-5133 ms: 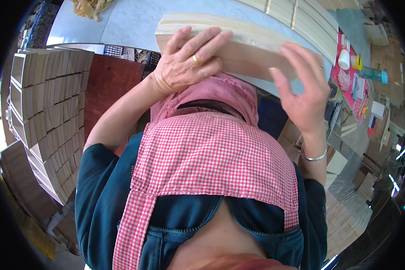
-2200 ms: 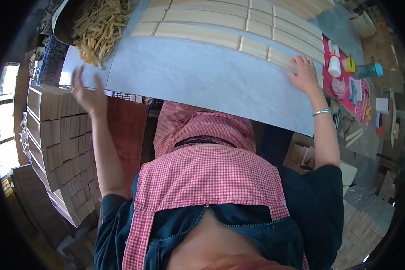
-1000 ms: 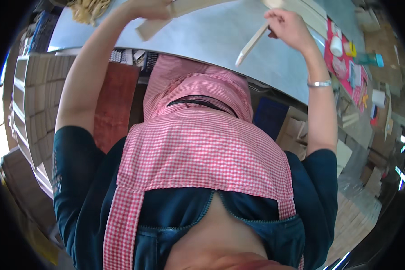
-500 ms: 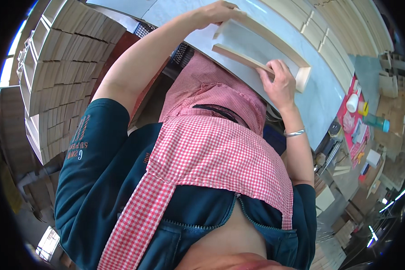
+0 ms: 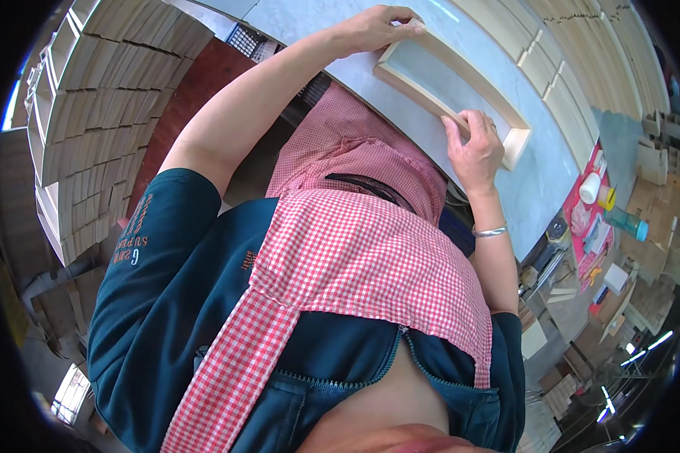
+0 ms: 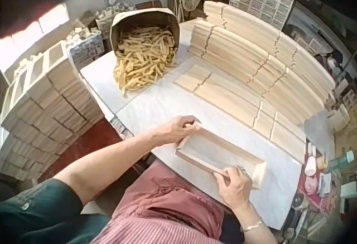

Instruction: Assembling wooden boxes by applying glue to frames and securing panels with a pneumatic nailer.

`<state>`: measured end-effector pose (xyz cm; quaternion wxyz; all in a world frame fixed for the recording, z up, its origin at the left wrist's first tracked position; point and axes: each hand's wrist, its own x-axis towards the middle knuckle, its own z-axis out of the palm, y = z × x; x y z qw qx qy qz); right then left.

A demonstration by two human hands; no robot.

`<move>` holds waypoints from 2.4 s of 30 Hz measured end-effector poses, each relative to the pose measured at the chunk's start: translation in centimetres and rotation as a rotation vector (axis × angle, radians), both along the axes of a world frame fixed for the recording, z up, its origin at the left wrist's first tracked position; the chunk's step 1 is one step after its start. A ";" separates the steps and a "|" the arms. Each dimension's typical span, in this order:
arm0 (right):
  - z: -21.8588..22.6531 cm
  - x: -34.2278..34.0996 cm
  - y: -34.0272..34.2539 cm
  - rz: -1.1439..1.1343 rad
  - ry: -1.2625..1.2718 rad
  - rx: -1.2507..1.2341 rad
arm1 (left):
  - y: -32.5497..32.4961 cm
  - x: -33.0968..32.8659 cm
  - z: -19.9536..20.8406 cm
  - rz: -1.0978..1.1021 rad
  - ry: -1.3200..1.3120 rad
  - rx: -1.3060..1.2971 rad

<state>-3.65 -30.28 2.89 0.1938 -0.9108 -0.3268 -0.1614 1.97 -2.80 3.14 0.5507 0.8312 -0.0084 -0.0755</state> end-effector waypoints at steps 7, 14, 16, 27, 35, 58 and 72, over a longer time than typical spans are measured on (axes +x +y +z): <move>0.2 0.0 0.4 -0.012 0.010 -0.002 | 0.9 0.0 -2.6 -0.009 -0.081 -0.036; 0.2 0.1 0.1 -0.020 0.022 -0.004 | 4.2 -0.5 -4.0 -0.278 -0.229 -0.030; 0.3 0.0 0.3 -0.026 0.031 -0.016 | 4.5 -1.2 -2.5 -0.369 -0.169 0.071; 0.3 0.1 0.1 -0.037 0.097 -0.079 | 3.9 -1.2 -2.5 -0.358 -0.126 0.107; 2.6 0.3 7.5 0.197 0.027 0.043 | 4.5 -1.3 -1.3 -0.337 -0.127 0.002; 5.7 4.6 13.0 0.426 0.361 0.219 | 4.2 -1.7 -4.2 -0.331 -0.257 -0.198; 0.8 23.4 38.3 0.360 -0.093 -0.141 | 4.2 -1.5 -2.0 -0.424 -0.123 -0.114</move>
